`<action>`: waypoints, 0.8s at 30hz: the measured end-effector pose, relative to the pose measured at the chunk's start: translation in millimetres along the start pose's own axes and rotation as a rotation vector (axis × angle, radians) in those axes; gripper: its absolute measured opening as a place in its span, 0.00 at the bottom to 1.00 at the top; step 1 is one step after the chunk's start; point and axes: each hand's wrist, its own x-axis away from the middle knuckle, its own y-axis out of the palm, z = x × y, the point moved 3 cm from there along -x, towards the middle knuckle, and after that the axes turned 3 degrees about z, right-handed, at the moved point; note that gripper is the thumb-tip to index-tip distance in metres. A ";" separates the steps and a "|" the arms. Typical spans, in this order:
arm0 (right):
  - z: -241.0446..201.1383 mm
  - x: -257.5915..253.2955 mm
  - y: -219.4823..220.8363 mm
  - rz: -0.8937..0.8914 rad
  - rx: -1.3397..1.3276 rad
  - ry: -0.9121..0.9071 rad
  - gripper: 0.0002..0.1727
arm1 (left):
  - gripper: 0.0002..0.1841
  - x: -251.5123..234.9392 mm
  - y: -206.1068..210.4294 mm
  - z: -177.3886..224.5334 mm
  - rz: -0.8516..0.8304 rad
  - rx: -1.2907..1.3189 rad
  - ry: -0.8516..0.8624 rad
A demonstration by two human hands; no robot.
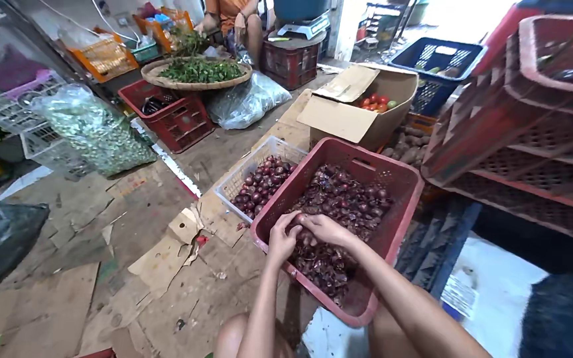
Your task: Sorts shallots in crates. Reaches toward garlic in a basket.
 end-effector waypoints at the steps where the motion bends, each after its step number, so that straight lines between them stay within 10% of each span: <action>1: 1.6 1.7 0.8 -0.041 0.097 0.000 0.34 | 0.20 0.2 -3.3 0.6 -0.079 0.032 -0.014; 11: -17.0 6.6 9.2 0.206 -0.583 -0.087 0.18 | 0.23 0.0 2.2 5.8 -0.037 0.646 -0.204; 18: -7.1 12.6 -27.6 0.418 0.316 0.020 0.21 | 0.17 0.8 -1.2 9.0 0.239 0.923 -0.468; 21: -0.5 11.0 -35.3 0.421 0.463 0.045 0.45 | 0.17 0.1 -6.9 9.9 0.281 1.003 -0.509; 24: -2.7 10.3 -35.0 0.394 0.433 0.018 0.35 | 0.17 -1.2 -7.2 13.7 0.273 0.982 -0.542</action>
